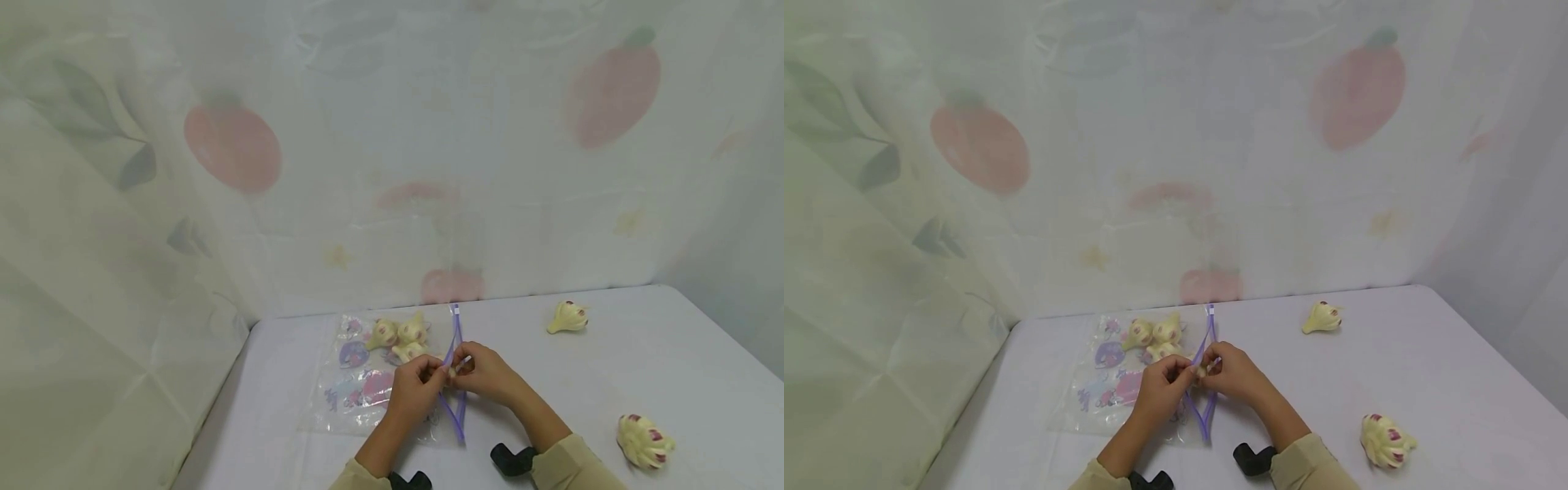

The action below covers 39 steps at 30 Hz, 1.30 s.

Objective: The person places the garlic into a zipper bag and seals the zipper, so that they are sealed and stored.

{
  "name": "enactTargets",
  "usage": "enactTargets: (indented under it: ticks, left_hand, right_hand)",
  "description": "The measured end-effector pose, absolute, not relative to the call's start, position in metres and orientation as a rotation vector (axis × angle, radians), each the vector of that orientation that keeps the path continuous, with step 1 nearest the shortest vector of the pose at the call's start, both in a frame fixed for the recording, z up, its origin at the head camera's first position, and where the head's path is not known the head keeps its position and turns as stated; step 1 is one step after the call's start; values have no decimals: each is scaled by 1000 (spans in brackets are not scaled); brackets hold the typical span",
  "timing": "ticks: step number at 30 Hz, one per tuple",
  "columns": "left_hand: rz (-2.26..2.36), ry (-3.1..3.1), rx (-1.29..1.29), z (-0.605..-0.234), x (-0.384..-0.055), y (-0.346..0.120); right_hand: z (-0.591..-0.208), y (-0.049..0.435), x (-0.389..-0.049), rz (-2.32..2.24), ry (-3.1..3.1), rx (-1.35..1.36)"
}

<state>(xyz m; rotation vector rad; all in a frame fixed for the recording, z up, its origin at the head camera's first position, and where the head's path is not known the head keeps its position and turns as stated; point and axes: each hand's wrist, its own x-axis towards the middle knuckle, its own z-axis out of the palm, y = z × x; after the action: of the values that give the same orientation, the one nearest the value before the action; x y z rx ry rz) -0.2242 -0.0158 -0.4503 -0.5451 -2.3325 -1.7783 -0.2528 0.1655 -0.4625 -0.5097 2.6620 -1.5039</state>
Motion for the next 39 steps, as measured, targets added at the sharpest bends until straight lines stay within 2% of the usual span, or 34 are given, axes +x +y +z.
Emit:
enactTargets:
  ticks: [13, 17, 24, 39]
  left_hand:
    - [-1789, -2318, -540, -452, -226, -17]
    - [-1764, -2307, -544, -453, -227, -17]
    - [-1722, -2286, -530, -484, -247, -17]
    - [-1676, -2251, -570, -483, -245, -18]
  right_hand:
    - [-467, 162, -254, -1422, 2682, -647]
    - [-467, 161, -254, -1484, 2620, -634]
    - [-466, 161, -254, -1583, 2552, -596]
    - [-465, 160, -253, -1631, 2505, -555]
